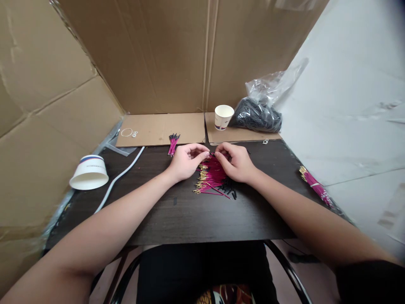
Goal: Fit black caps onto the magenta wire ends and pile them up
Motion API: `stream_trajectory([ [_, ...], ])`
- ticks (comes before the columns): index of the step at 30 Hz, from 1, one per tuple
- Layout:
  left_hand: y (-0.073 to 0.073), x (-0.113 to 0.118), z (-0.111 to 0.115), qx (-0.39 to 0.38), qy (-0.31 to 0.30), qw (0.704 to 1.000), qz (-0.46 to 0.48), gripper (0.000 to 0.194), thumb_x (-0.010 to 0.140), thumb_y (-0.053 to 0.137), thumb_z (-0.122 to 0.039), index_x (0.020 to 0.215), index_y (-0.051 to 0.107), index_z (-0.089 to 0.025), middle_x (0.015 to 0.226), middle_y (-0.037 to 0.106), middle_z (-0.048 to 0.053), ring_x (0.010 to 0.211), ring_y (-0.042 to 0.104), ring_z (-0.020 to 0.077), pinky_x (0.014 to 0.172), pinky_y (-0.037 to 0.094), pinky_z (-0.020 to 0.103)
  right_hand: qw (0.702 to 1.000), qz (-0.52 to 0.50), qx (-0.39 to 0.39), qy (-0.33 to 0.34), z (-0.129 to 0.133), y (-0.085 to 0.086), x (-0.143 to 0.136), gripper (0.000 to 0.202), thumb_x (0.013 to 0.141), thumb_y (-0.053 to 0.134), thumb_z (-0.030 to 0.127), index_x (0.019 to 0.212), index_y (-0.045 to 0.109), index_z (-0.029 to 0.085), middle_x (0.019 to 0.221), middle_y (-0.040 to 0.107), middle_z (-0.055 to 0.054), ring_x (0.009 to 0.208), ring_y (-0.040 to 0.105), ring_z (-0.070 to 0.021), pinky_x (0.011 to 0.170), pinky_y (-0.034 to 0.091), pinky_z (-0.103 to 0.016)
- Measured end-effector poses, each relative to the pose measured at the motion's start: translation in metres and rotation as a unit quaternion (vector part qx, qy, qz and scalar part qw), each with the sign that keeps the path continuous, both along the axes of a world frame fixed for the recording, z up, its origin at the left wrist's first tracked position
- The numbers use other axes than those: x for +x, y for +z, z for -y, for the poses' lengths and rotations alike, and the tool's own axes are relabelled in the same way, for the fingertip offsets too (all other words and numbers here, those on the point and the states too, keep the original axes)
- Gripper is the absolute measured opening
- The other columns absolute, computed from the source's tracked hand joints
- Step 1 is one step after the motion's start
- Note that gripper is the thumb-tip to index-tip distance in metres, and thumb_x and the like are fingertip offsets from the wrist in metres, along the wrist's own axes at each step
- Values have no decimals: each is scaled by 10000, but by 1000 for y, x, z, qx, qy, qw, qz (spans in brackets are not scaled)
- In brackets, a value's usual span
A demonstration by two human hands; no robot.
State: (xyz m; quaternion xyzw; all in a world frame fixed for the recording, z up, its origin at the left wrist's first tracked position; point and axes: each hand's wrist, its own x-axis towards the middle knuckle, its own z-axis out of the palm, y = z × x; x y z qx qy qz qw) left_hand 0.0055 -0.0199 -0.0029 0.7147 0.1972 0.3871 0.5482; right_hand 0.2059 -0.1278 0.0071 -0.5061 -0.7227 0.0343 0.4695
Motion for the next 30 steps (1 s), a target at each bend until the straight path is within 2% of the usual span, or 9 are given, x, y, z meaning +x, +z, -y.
stream_trajectory([
  [4, 4, -3, 2, -25, -1, 1000, 3, 539, 823, 941, -325, 1274, 735, -113, 1028, 812, 117, 935, 776, 195, 940, 642, 374, 999, -18, 27, -19, 0, 4, -2, 140, 1063, 648, 260, 948, 686, 190, 867, 646, -43, 768, 591, -177, 728, 464, -331],
  [6, 6, -5, 3, -26, 1, 1000, 6, 575, 803, 955, -311, 1289, 719, -111, 1028, 809, 118, 930, 770, 191, 936, 637, 371, 998, -45, 26, -32, 0, 5, -3, 165, 1052, 674, 294, 931, 713, 188, 886, 604, -46, 777, 562, -177, 732, 453, -337],
  [10, 9, -5, 4, -10, -2, 1000, 5, 439, 795, 960, -351, 1111, 767, -115, 1032, 814, 130, 930, 765, 202, 950, 633, 389, 987, -150, -47, -18, -1, 2, -5, 245, 1053, 699, 406, 930, 709, 194, 776, 559, -6, 693, 471, -154, 666, 397, -322],
  [13, 12, -6, 7, 14, -8, 1000, -20, 358, 831, 933, -399, 1021, 799, -127, 1007, 820, 124, 889, 757, 209, 901, 631, 389, 968, -229, -100, 14, -3, 1, -8, 349, 1025, 735, 532, 955, 707, 191, 797, 637, -18, 701, 522, -154, 653, 416, -314],
  [17, 14, -8, 13, 80, 4, 995, -66, 306, 900, 868, -436, 1011, 845, -152, 961, 826, 108, 817, 739, 215, 800, 611, 375, 949, -278, -135, 59, -2, 5, -11, 464, 958, 795, 641, 960, 711, 185, 792, 677, -27, 688, 549, -146, 647, 448, -304],
  [22, 16, -10, 16, 146, 11, 985, -93, 287, 956, 814, -447, 1024, 885, -178, 959, 838, 92, 791, 735, 211, 767, 594, 362, 933, -309, -168, 78, -1, 9, -13, 499, 932, 825, 660, 976, 726, 174, 761, 683, -24, 634, 515, -122, 595, 429, -280],
  [30, 17, -12, 16, 147, 14, 984, -101, 276, 943, 818, -440, 994, 894, -179, 917, 837, 87, 738, 712, 204, 705, 565, 348, 928, -326, -163, 77, -1, 11, -14, 495, 909, 862, 639, 967, 757, 158, 790, 721, -44, 642, 533, -119, 615, 459, -282],
])
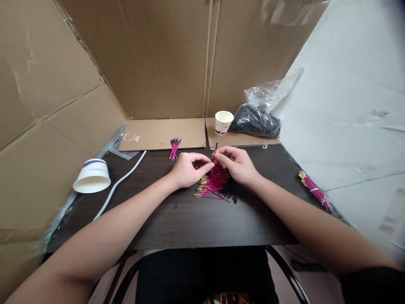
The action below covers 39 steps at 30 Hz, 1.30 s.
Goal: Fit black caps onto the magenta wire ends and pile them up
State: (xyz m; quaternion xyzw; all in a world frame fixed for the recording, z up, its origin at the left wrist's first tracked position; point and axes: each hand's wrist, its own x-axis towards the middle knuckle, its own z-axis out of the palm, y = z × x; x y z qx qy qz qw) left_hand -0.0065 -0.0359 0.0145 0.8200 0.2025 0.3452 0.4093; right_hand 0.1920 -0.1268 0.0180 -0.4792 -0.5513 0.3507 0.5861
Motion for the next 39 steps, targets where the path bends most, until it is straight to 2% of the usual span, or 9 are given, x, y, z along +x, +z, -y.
stream_trajectory([
  [8, 1, 1, 3, -9, 9, 1000, -6, 283, 931, 797, -448, 923, 863, -172, 826, 806, 78, 663, 657, 187, 631, 504, 332, 1000, 23, 13, -9, -1, -3, 1, 420, 935, 829, 579, 963, 784, 162, 824, 759, -62, 673, 593, -139, 648, 499, -299],
  [10, 3, 1, 0, 3, 46, 999, -3, 274, 922, 776, -432, 865, 823, -168, 757, 768, 68, 621, 612, 174, 594, 469, 320, 998, 48, 29, -35, -1, -6, 2, 366, 955, 805, 532, 992, 794, 168, 858, 772, -69, 713, 636, -159, 672, 517, -313],
  [12, 5, -2, -5, 33, 112, 993, -14, 239, 909, 746, -389, 804, 764, -175, 715, 732, 57, 606, 593, 172, 597, 459, 322, 991, 102, 53, -68, 0, -8, 3, 294, 984, 773, 470, 1028, 795, 180, 887, 778, -69, 724, 646, -171, 662, 507, -321],
  [14, 10, -7, -15, 87, 192, 976, -62, 193, 885, 721, -333, 756, 696, -191, 696, 709, 52, 608, 593, 182, 630, 465, 340, 976, 180, 88, -87, 3, -8, 3, 212, 1013, 736, 396, 1032, 781, 190, 879, 765, -58, 688, 610, -164, 640, 478, -326],
  [17, 17, -17, -31, 160, 294, 925, -179, 171, 869, 713, -309, 744, 656, -209, 732, 722, 86, 669, 631, 241, 694, 485, 391, 945, 284, 144, -76, 6, -6, 3, 129, 1038, 684, 302, 1015, 753, 195, 863, 744, -43, 688, 583, -161, 666, 477, -333],
  [20, 22, -23, -45, 179, 342, 883, -267, 180, 881, 716, -337, 762, 681, -207, 756, 722, 142, 763, 694, 325, 751, 525, 446, 928, 326, 171, -57, 8, -5, 4, 105, 1045, 656, 253, 1026, 741, 193, 880, 746, -40, 735, 619, -167, 708, 498, -331],
  [25, 23, -23, -50, 181, 349, 851, -348, 212, 915, 686, -353, 819, 742, -172, 796, 720, 198, 857, 740, 411, 792, 559, 506, 923, 341, 171, -54, 6, -7, 6, 94, 1040, 654, 245, 1025, 732, 194, 891, 746, -45, 757, 634, -177, 725, 501, -335],
  [33, 20, -21, -49, 203, 342, 840, -370, 254, 917, 677, -364, 896, 796, -141, 837, 737, 219, 868, 745, 411, 802, 578, 507, 921, 348, 164, -53, 6, -7, 7, 93, 1029, 648, 251, 1000, 723, 203, 894, 749, -51, 762, 637, -189, 743, 505, -352],
  [39, 25, -22, -45, 203, 345, 834, -379, 241, 926, 665, -315, 982, 783, -113, 911, 748, 246, 931, 754, 457, 815, 568, 533, 913, 366, 172, -50, 4, -9, 8, 75, 1027, 646, 220, 1007, 714, 195, 885, 730, -47, 772, 631, -185, 753, 498, -349],
])
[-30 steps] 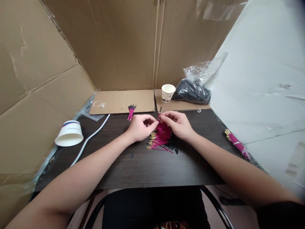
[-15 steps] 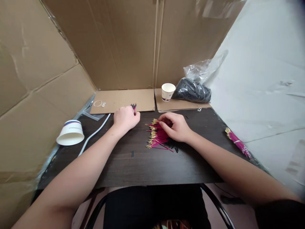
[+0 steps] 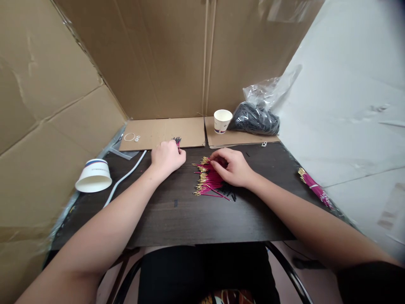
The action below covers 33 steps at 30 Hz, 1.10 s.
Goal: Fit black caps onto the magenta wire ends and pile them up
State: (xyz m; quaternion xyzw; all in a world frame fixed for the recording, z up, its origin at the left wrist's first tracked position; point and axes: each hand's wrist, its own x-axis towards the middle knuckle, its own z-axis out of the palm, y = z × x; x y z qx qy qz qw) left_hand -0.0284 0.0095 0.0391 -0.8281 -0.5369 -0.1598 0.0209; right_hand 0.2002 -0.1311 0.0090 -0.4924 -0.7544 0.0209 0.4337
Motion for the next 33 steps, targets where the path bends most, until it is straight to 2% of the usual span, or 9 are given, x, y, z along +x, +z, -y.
stream_trajectory([
  [3, 1, 0, 3, 7, -14, 1000, 27, 221, 906, 691, -290, 1034, 762, -125, 969, 751, 246, 944, 741, 449, 825, 553, 531, 999, 32, 3, -9, -1, -1, 3, 64, 1021, 646, 214, 1008, 705, 194, 900, 720, -66, 820, 631, -209, 789, 502, -369],
  [6, -1, 0, 6, 32, -57, 995, 77, 160, 904, 688, -275, 1010, 724, -161, 954, 745, 185, 894, 712, 375, 810, 521, 483, 998, 66, 5, -11, -3, -1, 5, 61, 1003, 661, 193, 1012, 721, 186, 903, 703, -76, 851, 615, -226, 811, 501, -382],
  [9, -9, 1, 9, 35, -176, 974, 140, 89, 894, 687, -263, 943, 671, -190, 863, 701, 87, 776, 643, 257, 748, 470, 403, 996, 88, -10, 4, -3, -1, 7, 82, 976, 695, 162, 1024, 761, 171, 934, 710, -89, 879, 622, -236, 837, 513, -392],
  [12, -18, 2, 9, -9, -307, 931, 196, 90, 854, 713, -238, 917, 665, -194, 830, 662, 34, 720, 582, 186, 706, 444, 349, 994, 104, -31, 13, -3, -2, 8, 100, 976, 724, 167, 1050, 791, 158, 991, 726, -113, 922, 640, -253, 869, 529, -410],
  [15, -25, 2, 7, -35, -363, 910, 198, 117, 841, 700, -194, 957, 712, -187, 901, 691, 36, 737, 577, 166, 731, 466, 333, 992, 114, -44, 19, -3, -3, 8, 113, 996, 711, 165, 1063, 802, 157, 1013, 732, -120, 938, 653, -257, 896, 540, -420],
  [23, -27, 0, 3, -33, -398, 905, 146, 96, 879, 700, -195, 950, 762, -180, 949, 720, 49, 777, 603, 175, 730, 475, 337, 993, 110, -43, 30, -4, -3, 8, 99, 974, 708, 100, 910, 742, 167, 917, 712, -87, 875, 641, -236, 834, 522, -381],
  [28, -27, 2, 4, -42, -409, 896, 171, 62, 883, 703, -180, 893, 765, -181, 899, 715, 37, 744, 591, 160, 712, 464, 325, 991, 121, -57, 25, -4, -2, 8, 85, 997, 680, 117, 934, 715, 162, 921, 700, -88, 878, 632, -232, 834, 512, -374],
  [33, -32, 7, 7, -68, -395, 889, 220, 111, 936, 711, -206, 975, 811, -176, 937, 743, 44, 682, 540, 136, 681, 448, 320, 989, 136, -61, 22, -4, -2, 8, 109, 1031, 607, 146, 944, 671, 163, 943, 686, -102, 888, 621, -242, 842, 508, -382],
])
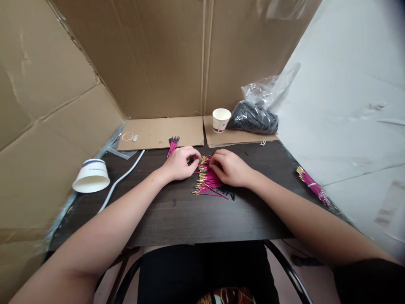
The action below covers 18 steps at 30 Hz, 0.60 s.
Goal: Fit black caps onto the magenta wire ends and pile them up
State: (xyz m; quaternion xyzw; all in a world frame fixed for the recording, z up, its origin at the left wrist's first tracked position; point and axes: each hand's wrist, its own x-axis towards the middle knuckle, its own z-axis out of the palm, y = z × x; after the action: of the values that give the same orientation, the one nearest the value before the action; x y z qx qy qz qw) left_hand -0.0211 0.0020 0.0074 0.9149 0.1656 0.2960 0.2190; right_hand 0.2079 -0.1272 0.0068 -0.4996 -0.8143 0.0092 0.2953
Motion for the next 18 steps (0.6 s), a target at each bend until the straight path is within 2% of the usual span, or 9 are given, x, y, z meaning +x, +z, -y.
stream_trajectory([
  [4, -4, 5, 2, -39, 3, 999, 12, 177, 1013, 744, -319, 1053, 865, -197, 1001, 770, 62, 709, 558, 142, 692, 455, 329, 1000, -30, 1, -2, 0, 3, 1, 96, 1031, 568, 135, 958, 607, 184, 942, 684, -96, 872, 623, -233, 826, 499, -363],
  [10, -7, 8, 0, -89, -3, 996, 30, 163, 1006, 786, -324, 1058, 889, -209, 1026, 776, 78, 756, 605, 155, 693, 463, 332, 996, -64, -12, -61, 0, 6, 6, 89, 1092, 489, 197, 1008, 515, 216, 896, 667, -73, 774, 592, -224, 741, 428, -359],
  [18, -4, 6, 4, -53, 3, 999, -3, 113, 996, 820, -327, 969, 889, -242, 1006, 773, 46, 750, 611, 152, 700, 461, 333, 985, -142, 31, -96, -4, 5, 12, 74, 1079, 513, 245, 1020, 550, 220, 859, 697, -72, 744, 627, -224, 736, 460, -354],
])
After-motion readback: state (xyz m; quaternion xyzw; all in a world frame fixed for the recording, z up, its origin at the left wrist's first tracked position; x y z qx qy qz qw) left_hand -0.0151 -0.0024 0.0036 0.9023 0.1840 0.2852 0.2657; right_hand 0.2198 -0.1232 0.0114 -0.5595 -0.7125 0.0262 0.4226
